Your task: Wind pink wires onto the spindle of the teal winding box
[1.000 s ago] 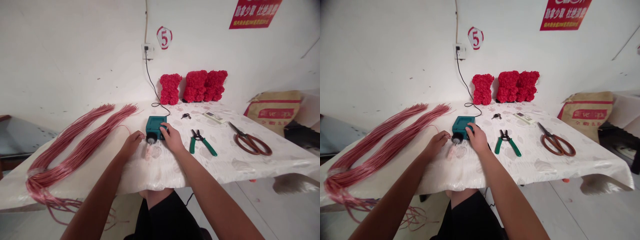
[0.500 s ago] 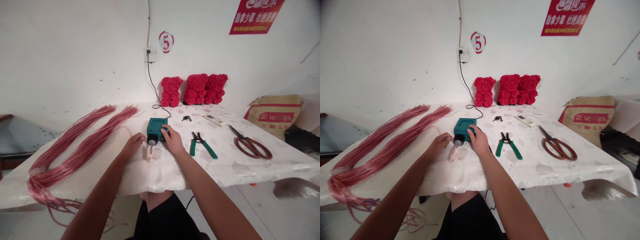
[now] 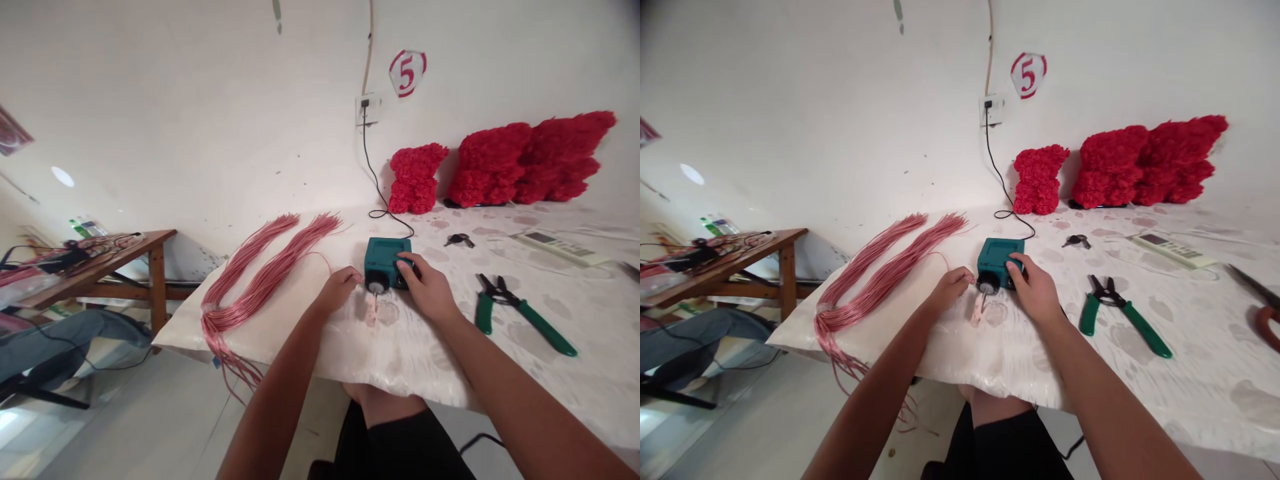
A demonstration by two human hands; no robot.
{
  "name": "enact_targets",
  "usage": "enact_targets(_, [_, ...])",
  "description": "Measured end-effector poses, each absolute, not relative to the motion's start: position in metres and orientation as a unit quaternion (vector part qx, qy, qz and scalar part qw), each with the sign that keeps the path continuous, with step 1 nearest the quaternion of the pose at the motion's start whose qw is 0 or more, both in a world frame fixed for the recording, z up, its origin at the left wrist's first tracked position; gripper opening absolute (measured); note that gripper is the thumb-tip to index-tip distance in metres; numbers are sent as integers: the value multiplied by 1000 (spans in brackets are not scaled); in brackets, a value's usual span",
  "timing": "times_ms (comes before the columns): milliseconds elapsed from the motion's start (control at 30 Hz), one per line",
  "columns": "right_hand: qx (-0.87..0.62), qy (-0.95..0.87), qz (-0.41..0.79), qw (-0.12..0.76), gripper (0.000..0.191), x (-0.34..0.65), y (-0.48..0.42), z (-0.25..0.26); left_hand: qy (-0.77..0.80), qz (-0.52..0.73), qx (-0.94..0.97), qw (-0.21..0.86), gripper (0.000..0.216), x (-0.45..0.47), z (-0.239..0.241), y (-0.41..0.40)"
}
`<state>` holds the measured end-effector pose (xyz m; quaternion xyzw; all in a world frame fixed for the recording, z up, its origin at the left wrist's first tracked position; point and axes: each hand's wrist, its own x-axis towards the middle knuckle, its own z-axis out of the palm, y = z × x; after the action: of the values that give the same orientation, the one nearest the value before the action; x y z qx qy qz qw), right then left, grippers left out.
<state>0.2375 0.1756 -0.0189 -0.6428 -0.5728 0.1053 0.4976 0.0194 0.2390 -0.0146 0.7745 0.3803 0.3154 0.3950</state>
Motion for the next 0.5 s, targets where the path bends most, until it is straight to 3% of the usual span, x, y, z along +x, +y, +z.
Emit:
enact_targets(300, [-674, -559, 119, 469, 55, 237, 172, -16, 405, 309, 751, 421, 25, 19, -16, 238])
enact_targets(500, [-681, -543, 119, 477, 78, 241, 180, -19, 413, 291, 733, 455, 23, 21, -21, 244])
